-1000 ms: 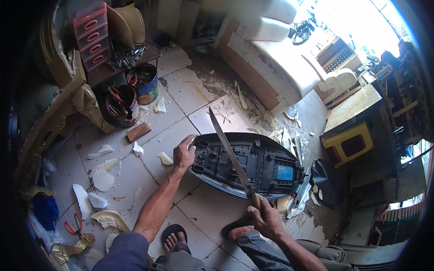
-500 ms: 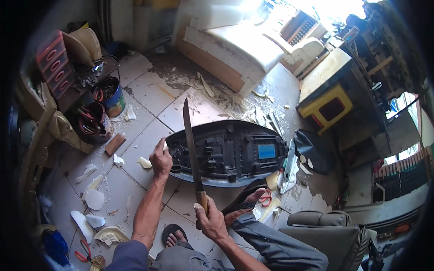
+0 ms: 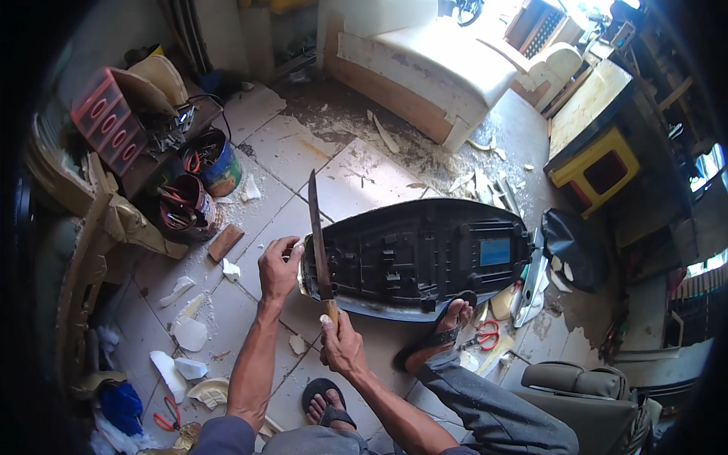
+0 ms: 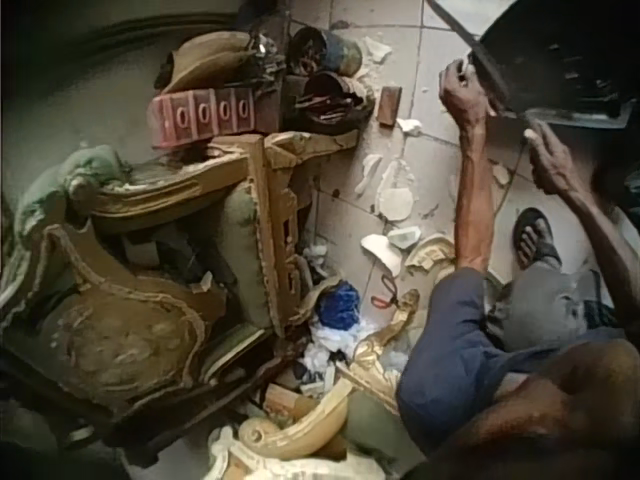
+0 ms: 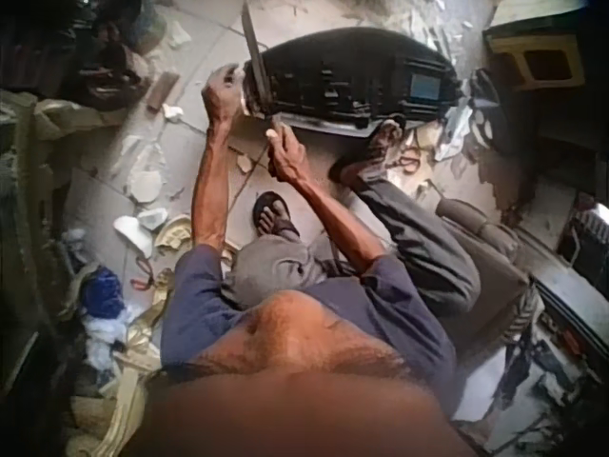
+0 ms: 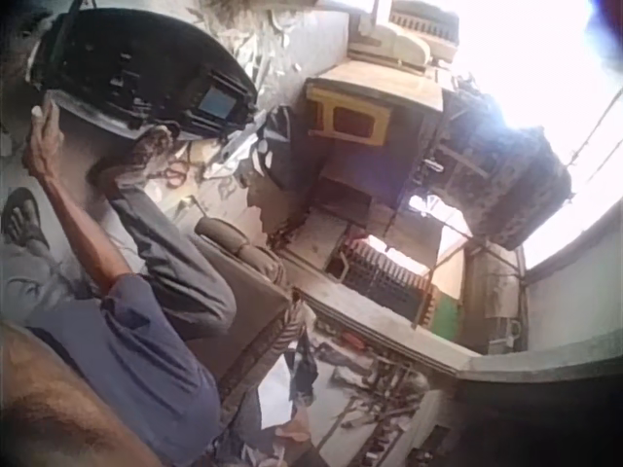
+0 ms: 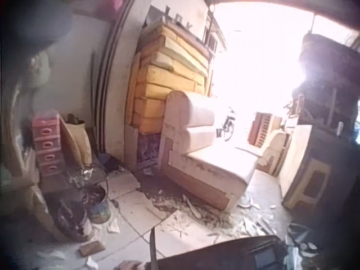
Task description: The person shapes a large foam cushion by hand using a long blade and a knife, cutting away sections from the edges and surface while sitting on the floor.
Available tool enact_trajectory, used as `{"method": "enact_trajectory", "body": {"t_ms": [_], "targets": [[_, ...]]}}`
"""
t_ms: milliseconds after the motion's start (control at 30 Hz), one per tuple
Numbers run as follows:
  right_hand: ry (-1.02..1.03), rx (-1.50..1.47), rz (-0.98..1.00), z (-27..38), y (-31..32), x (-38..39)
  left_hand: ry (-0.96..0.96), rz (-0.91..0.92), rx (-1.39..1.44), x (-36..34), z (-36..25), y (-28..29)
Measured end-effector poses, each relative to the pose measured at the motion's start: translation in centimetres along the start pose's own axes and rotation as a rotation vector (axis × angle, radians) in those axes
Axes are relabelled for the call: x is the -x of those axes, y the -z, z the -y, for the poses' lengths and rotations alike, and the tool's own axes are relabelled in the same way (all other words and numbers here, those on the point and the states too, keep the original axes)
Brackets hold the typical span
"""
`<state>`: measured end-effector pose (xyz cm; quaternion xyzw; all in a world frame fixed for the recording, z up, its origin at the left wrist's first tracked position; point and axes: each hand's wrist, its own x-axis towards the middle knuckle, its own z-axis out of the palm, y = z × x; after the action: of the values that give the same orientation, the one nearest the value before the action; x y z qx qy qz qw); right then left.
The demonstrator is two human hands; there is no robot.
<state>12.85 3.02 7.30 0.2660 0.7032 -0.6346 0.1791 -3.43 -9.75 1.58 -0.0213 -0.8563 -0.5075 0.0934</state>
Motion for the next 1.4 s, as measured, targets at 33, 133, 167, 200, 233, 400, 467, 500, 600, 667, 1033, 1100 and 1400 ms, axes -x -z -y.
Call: {"method": "enact_trajectory", "body": {"t_ms": [33,133,167,200,233,400,467,500,600,667,1033,1100,1400], "targets": [[0.009,0.012,0.012,-0.1,-0.3,0.0,0.011,0.026,-0.025,-0.4,0.0,0.6],[0.047,-0.003,0.011,-1.2,-0.6,0.3,0.038,0.047,-0.035,-1.2,0.2,0.6],[0.053,-0.006,-0.002,-1.6,-0.8,0.6,0.073,0.054,-0.028,-1.3,0.2,0.6],[0.061,-0.006,-0.017,-2.2,-0.9,1.0,0.108,0.060,-0.020,-1.4,0.0,0.4],[0.122,0.070,-0.053,-3.7,-1.0,0.6,0.134,0.045,0.014,-1.4,-0.3,0.1],[0.196,0.214,-0.061,-2.9,-1.3,-3.7,0.095,0.025,-0.028,-1.6,-0.2,0.0],[0.174,0.193,0.006,0.3,-1.1,-5.8,0.098,0.001,-0.050,-1.6,0.1,0.6],[0.162,0.214,0.020,0.4,-0.8,-5.5,0.104,-0.012,-0.052,-1.7,0.3,0.3],[0.244,0.316,-0.005,-2.3,0.0,-3.0,0.138,-0.058,-0.065,-1.5,0.6,0.2],[0.402,0.321,-0.116,-6.6,0.9,0.7,0.149,-0.090,-0.032,-1.2,0.2,-0.5],[0.183,0.663,0.094,-4.8,6.2,2.5,0.270,-0.227,0.065,-0.7,1.5,0.6],[0.198,0.734,0.082,-4.5,6.4,2.6,0.262,-0.256,0.091,0.0,1.7,0.8],[0.044,0.894,0.185,-7.2,12.3,9.1,0.605,-0.490,0.375,3.4,6.4,6.0]]}}
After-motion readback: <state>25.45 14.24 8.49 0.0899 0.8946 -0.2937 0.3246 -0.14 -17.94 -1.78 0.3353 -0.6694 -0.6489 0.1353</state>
